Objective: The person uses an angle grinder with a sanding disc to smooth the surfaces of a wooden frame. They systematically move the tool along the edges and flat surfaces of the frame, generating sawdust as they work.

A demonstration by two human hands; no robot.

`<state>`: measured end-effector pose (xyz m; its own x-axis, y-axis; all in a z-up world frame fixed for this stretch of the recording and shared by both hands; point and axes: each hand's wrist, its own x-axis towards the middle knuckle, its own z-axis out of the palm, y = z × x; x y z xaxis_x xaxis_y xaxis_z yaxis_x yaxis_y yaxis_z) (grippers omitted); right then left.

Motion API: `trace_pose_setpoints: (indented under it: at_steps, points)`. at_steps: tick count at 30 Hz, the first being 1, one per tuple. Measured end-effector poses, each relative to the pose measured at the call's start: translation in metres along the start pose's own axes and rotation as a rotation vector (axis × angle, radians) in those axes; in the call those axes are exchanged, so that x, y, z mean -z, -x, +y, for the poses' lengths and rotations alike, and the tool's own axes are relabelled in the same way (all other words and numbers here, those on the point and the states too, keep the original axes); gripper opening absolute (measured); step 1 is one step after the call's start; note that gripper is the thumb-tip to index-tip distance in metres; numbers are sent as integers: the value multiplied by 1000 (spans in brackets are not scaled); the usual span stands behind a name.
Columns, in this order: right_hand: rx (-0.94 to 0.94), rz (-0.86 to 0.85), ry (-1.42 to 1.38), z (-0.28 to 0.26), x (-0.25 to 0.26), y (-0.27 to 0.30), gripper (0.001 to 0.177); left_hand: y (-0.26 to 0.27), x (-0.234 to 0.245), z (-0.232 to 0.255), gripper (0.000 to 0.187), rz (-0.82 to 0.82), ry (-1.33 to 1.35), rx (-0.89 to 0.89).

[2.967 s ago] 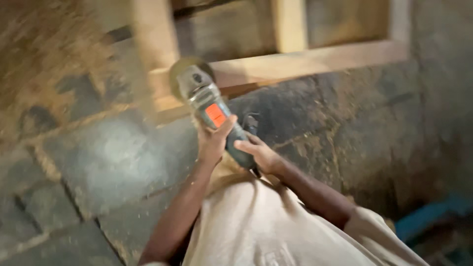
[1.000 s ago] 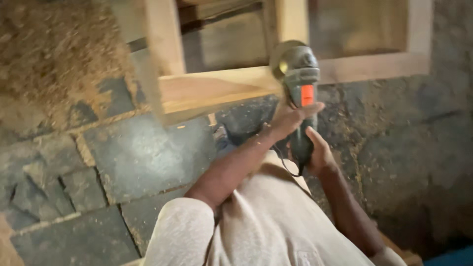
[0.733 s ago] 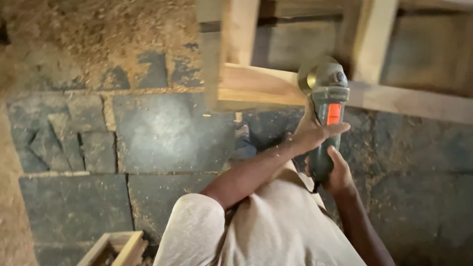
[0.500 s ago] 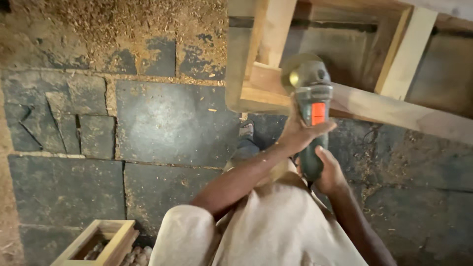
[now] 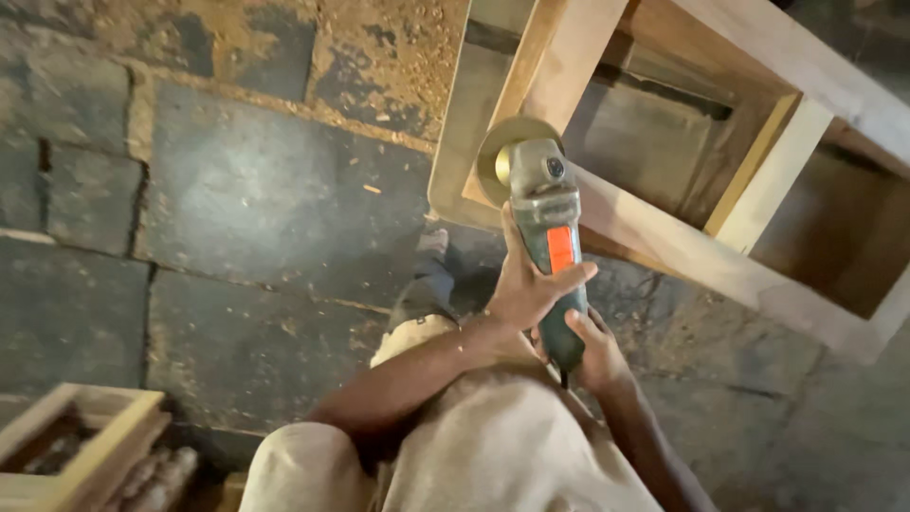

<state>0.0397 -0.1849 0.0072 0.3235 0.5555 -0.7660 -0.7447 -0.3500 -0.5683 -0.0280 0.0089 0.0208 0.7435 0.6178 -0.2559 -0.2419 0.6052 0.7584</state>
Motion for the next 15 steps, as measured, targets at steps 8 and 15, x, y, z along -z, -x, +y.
trace_pose_setpoints:
  at_steps: [8,15]
  points:
    - [-93,21,-58,6,78,43,56,22,-38,-35,138,-55,-123,53]
    - [-118,149,241,-37,65,7,62,4,-38,-33,139,121,-131,95]
